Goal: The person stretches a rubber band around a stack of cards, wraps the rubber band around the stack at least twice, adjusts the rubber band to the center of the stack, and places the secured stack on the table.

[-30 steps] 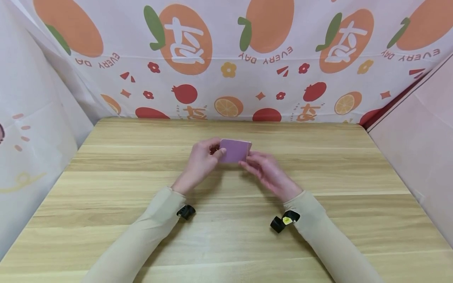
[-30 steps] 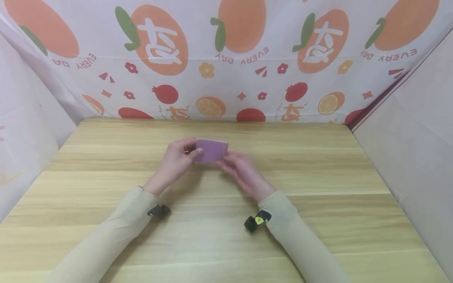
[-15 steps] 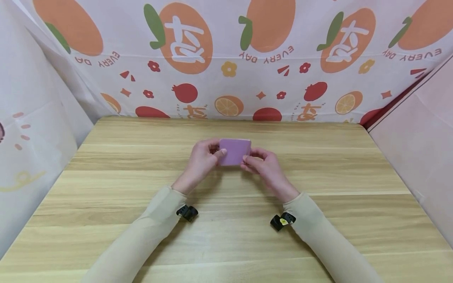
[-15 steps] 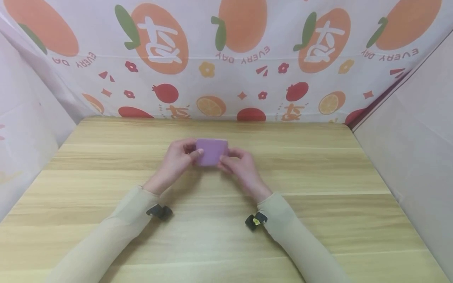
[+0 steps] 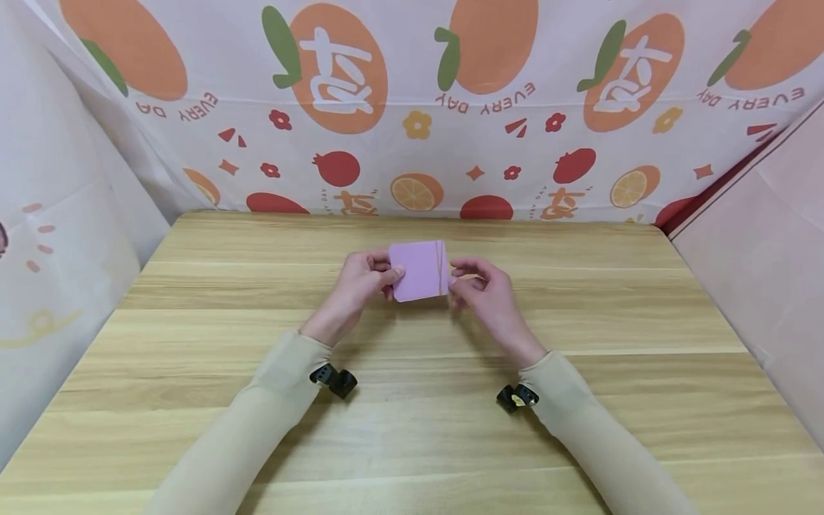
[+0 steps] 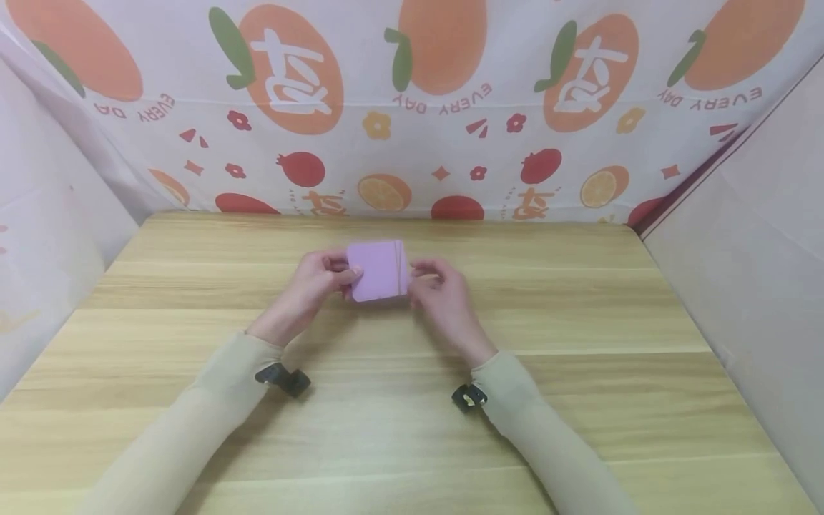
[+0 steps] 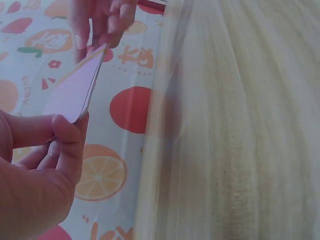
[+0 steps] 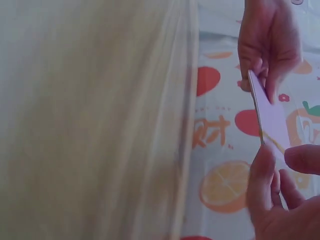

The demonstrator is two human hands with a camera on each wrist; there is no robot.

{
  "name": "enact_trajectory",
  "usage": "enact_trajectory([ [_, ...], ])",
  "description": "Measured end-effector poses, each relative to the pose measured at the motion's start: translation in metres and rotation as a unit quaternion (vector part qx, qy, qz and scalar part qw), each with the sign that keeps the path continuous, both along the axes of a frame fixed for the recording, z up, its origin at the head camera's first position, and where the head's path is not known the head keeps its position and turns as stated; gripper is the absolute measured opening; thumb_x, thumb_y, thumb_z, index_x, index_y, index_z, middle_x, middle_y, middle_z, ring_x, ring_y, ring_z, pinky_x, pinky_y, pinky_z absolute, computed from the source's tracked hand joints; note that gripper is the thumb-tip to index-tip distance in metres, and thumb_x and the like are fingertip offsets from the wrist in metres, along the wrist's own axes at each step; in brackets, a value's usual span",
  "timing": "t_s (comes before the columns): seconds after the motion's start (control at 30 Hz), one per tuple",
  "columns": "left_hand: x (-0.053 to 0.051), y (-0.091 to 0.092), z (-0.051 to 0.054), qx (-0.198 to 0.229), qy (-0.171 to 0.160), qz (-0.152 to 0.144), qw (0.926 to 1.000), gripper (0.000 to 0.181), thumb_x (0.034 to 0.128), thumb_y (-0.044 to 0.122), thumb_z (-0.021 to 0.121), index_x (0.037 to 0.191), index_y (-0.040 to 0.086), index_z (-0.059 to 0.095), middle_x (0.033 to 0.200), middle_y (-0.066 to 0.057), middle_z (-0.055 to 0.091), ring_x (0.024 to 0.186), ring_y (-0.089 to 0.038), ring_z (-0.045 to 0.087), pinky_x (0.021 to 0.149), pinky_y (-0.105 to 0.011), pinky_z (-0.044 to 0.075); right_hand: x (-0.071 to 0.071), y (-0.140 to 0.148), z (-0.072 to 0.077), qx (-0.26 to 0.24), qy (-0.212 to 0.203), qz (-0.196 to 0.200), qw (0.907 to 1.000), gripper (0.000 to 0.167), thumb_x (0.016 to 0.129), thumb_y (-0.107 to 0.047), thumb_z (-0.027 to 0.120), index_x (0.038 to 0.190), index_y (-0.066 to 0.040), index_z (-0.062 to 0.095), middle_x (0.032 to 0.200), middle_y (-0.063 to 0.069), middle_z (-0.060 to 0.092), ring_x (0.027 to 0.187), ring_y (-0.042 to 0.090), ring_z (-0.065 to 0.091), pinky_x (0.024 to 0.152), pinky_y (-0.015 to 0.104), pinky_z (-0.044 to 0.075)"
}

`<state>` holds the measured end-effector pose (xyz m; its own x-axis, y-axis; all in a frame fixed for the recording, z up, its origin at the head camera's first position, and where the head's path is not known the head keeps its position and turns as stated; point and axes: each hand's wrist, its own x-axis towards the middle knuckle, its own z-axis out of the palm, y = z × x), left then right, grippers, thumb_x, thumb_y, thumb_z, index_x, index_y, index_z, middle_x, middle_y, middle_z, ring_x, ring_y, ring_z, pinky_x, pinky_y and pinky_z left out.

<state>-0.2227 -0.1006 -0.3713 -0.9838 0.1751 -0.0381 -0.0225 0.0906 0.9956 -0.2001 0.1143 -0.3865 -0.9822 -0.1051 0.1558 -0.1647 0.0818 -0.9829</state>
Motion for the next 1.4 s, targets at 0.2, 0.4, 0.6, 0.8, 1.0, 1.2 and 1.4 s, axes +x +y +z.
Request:
enact_trajectory([
  [0.2,0.0,0.001,0.0,0.003,-0.013,-0.025,0.9996,0.008,0.0924,-0.003,0.06,0.097,-0.01,0.059,0.073,-0.006,0.059,0.059,-0.013,0.051,0.054,-0.024,0.045,-0.006,0.01,0.003,0.087,0.107,-0.04,0.9897,0.022,0.094,-0.007,0.065,0.115,-0.002,0.067,0.112,0.011,0.064,0.101,0.02,0.058,0.088,0.04,0.049],
  [0.4,0.001,0.003,-0.002,0.006,-0.018,-0.046,0.9988,0.01,0.0917,-0.004,0.06,0.1,-0.011,0.059,0.075,-0.007,0.061,0.061,-0.013,0.052,0.054,-0.024,0.045,0.014,0.004,0.034,0.109,0.13,-0.052,0.9841,0.021,0.095,-0.003,0.061,0.115,0.002,0.066,0.117,0.017,0.058,0.11,0.033,0.051,0.092,0.044,0.047],
  [0.6,0.003,0.005,-0.002,0.007,-0.024,-0.066,0.9975,0.015,0.0912,-0.004,0.06,0.105,-0.011,0.061,0.078,-0.008,0.063,0.061,-0.013,0.053,0.055,-0.025,0.045,0.016,0.003,0.038,0.109,0.145,-0.06,0.9817,0.016,0.095,-0.001,0.062,0.109,0.005,0.067,0.115,0.018,0.059,0.108,0.036,0.052,0.091,0.047,0.047],
  [0.8,0.004,0.006,-0.003,0.014,-0.024,-0.092,0.9954,0.005,0.0916,-0.002,0.06,0.089,-0.006,0.059,0.073,-0.007,0.059,0.056,-0.014,0.051,0.055,-0.025,0.045,0.016,0.004,0.038,0.104,0.131,-0.061,0.984,0.013,0.094,-0.002,0.064,0.104,0.006,0.068,0.116,0.016,0.06,0.109,0.025,0.055,0.09,0.044,0.048],
  [1.0,0.004,0.006,-0.004,0.012,-0.018,-0.109,0.9937,0.005,0.0923,-0.003,0.06,0.09,-0.007,0.058,0.075,-0.007,0.06,0.056,-0.014,0.051,0.054,-0.024,0.044,0.016,0.006,0.038,0.1,0.118,-0.057,0.9864,0.014,0.093,-0.003,0.065,0.102,0.008,0.068,0.118,0.017,0.059,0.108,0.026,0.056,0.09,0.047,0.047],
  [1.2,0.006,0.009,-0.006,-0.004,-0.009,-0.129,0.9916,0.008,0.0923,-0.003,0.059,0.097,-0.009,0.06,0.077,-0.009,0.061,0.058,-0.014,0.051,0.054,-0.024,0.044,0.012,0.011,0.032,0.087,0.083,-0.033,0.9922,0.016,0.094,-0.007,0.067,0.102,0.007,0.068,0.123,0.019,0.059,0.112,0.026,0.055,0.094,0.047,0.047],
  [1.4,0.007,0.012,-0.008,-0.001,-0.013,-0.131,0.9913,0.007,0.0927,-0.003,0.059,0.097,-0.009,0.059,0.077,-0.008,0.061,0.058,-0.013,0.051,0.054,-0.023,0.043,-0.006,0.018,0.007,0.078,0.06,-0.026,0.9948,0.018,0.094,-0.016,0.069,0.1,0.0,0.071,0.122,0.013,0.061,0.114,0.021,0.054,0.093,0.041,0.047],
])
